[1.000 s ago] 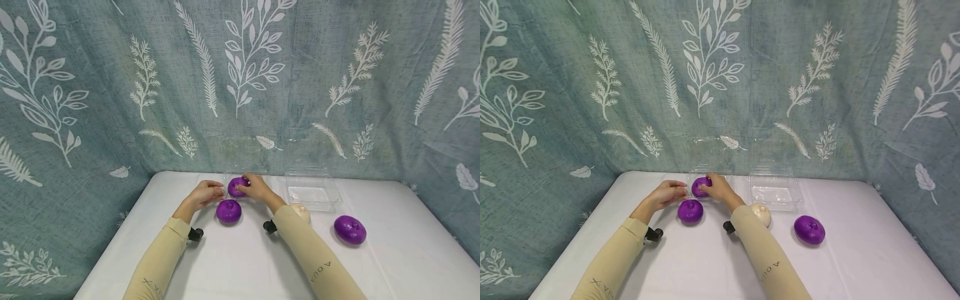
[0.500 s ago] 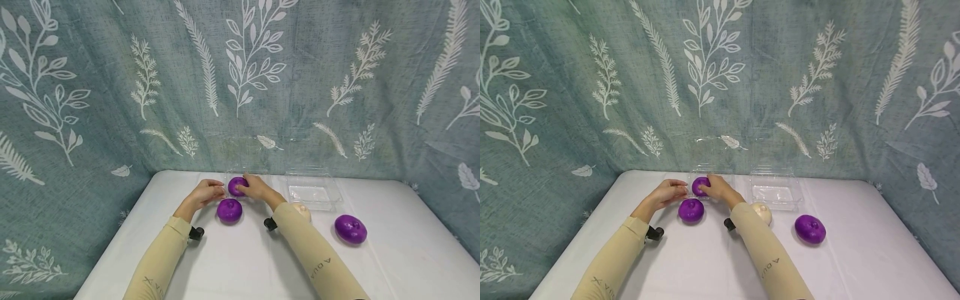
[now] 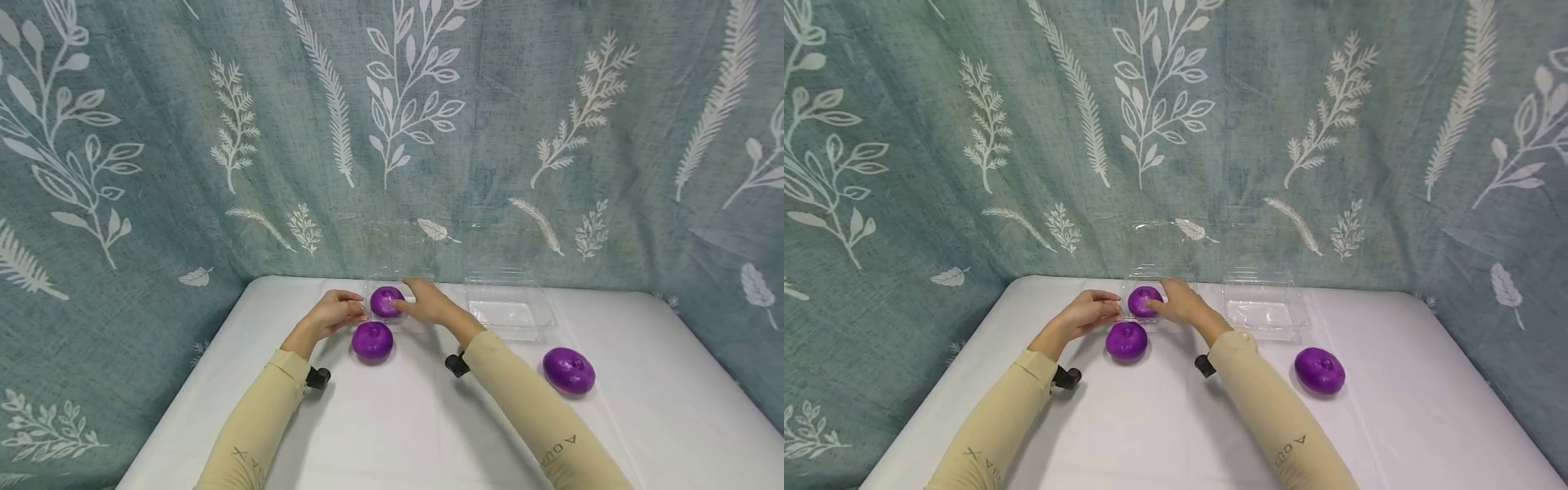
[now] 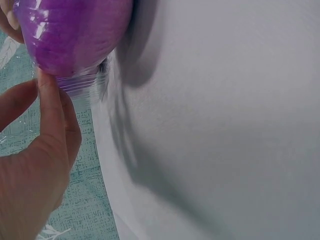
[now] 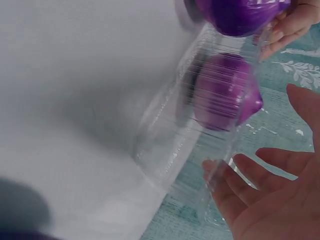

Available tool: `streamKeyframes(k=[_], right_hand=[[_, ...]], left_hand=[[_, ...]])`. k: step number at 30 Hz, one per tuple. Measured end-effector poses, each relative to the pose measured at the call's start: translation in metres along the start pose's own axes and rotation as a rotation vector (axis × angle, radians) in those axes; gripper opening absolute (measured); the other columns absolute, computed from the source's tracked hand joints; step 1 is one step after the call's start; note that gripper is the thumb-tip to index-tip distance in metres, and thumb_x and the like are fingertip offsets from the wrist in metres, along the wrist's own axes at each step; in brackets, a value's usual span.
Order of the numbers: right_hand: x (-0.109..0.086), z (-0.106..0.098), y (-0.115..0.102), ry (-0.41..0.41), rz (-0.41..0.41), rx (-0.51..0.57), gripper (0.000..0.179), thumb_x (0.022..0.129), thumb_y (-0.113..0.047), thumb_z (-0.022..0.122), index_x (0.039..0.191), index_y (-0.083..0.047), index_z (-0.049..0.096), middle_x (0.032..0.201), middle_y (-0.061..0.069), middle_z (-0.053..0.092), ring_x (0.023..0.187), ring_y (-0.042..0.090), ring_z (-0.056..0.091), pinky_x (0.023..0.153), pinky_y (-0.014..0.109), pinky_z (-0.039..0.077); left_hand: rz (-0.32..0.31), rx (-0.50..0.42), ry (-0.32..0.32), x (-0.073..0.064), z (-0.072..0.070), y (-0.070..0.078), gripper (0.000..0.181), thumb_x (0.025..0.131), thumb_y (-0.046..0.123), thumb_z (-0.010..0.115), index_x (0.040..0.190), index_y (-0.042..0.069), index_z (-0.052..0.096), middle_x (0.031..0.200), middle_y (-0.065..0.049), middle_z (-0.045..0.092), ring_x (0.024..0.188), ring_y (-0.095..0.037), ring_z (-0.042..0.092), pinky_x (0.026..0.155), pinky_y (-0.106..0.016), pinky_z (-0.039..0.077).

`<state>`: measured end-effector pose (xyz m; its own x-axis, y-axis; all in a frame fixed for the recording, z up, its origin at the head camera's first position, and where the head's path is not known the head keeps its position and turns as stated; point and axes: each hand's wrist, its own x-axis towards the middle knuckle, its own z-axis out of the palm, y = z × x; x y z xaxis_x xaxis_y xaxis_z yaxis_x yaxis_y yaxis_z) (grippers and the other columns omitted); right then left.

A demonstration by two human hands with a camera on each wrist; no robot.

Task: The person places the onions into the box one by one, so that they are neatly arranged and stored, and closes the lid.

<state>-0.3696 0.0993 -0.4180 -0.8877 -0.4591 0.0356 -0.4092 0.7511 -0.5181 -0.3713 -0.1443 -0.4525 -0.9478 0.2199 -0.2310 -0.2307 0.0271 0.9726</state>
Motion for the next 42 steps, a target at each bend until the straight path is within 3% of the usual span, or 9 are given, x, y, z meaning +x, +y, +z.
streamKeyframes(k=[13, 21, 27, 31, 38, 42], right_hand=[[-0.041, -0.015, -0.002, -0.013, -0.049, -0.014, 0.069, 0.103, -0.034, 0.061, 0.152, 0.008, 0.037, 0.156, 0.030, 0.038, 0.147, 0.046, 0.032, 0.124, 0.059, 0.028], [-0.065, -0.018, -0.006, 0.006, -0.099, 0.017, 0.069, 0.101, -0.034, 0.065, 0.151, 0.007, 0.041, 0.151, 0.029, 0.045, 0.141, 0.045, 0.041, 0.120, 0.059, 0.035], [-0.080, -0.012, -0.009, 0.038, -0.120, 0.086, 0.070, 0.097, -0.034, 0.070, 0.148, 0.007, 0.044, 0.144, 0.026, 0.051, 0.129, 0.044, 0.052, 0.106, 0.056, 0.051], [-0.084, -0.005, -0.012, 0.047, -0.116, 0.163, 0.069, 0.095, -0.031, 0.073, 0.146, 0.007, 0.047, 0.142, 0.025, 0.053, 0.126, 0.045, 0.053, 0.097, 0.052, 0.058], [-0.082, 0.011, -0.019, 0.084, -0.109, 0.240, 0.062, 0.093, -0.027, 0.076, 0.139, 0.008, 0.054, 0.139, 0.026, 0.057, 0.120, 0.046, 0.058, 0.099, 0.057, 0.055], [-0.081, 0.020, -0.024, 0.091, -0.093, 0.265, 0.062, 0.092, -0.026, 0.077, 0.138, 0.008, 0.055, 0.135, 0.025, 0.061, 0.116, 0.045, 0.061, 0.099, 0.057, 0.055]], left_hand=[[0.002, -0.001, -0.016, -0.001, -0.001, 0.001, 0.043, 0.097, -0.010, 0.057, 0.138, -0.019, 0.046, 0.119, -0.030, 0.058, 0.089, -0.021, 0.068, 0.104, -0.040, 0.056], [-0.004, 0.008, -0.004, -0.002, -0.001, 0.002, 0.040, 0.097, -0.009, 0.058, 0.135, -0.017, 0.050, 0.111, -0.024, 0.061, 0.093, -0.025, 0.068, 0.101, -0.038, 0.058], [0.004, 0.012, -0.012, -0.003, 0.000, 0.002, 0.041, 0.096, -0.010, 0.058, 0.136, -0.018, 0.049, 0.108, -0.022, 0.061, 0.089, -0.021, 0.068, 0.094, -0.033, 0.061], [0.005, 0.014, -0.016, -0.003, 0.001, 0.002, 0.042, 0.096, -0.010, 0.059, 0.136, -0.018, 0.048, 0.111, -0.024, 0.061, 0.086, -0.019, 0.067, 0.092, -0.031, 0.062], [0.006, 0.014, -0.008, -0.003, 0.001, 0.003, 0.041, 0.097, -0.010, 0.058, 0.135, -0.017, 0.049, 0.105, -0.019, 0.061, 0.088, -0.021, 0.067, 0.087, -0.027, 0.063], [0.009, 0.020, -0.007, -0.002, 0.000, 0.002, 0.041, 0.097, -0.010, 0.057, 0.136, -0.018, 0.048, 0.108, -0.023, 0.061, 0.093, -0.024, 0.067, 0.088, -0.028, 0.063]])
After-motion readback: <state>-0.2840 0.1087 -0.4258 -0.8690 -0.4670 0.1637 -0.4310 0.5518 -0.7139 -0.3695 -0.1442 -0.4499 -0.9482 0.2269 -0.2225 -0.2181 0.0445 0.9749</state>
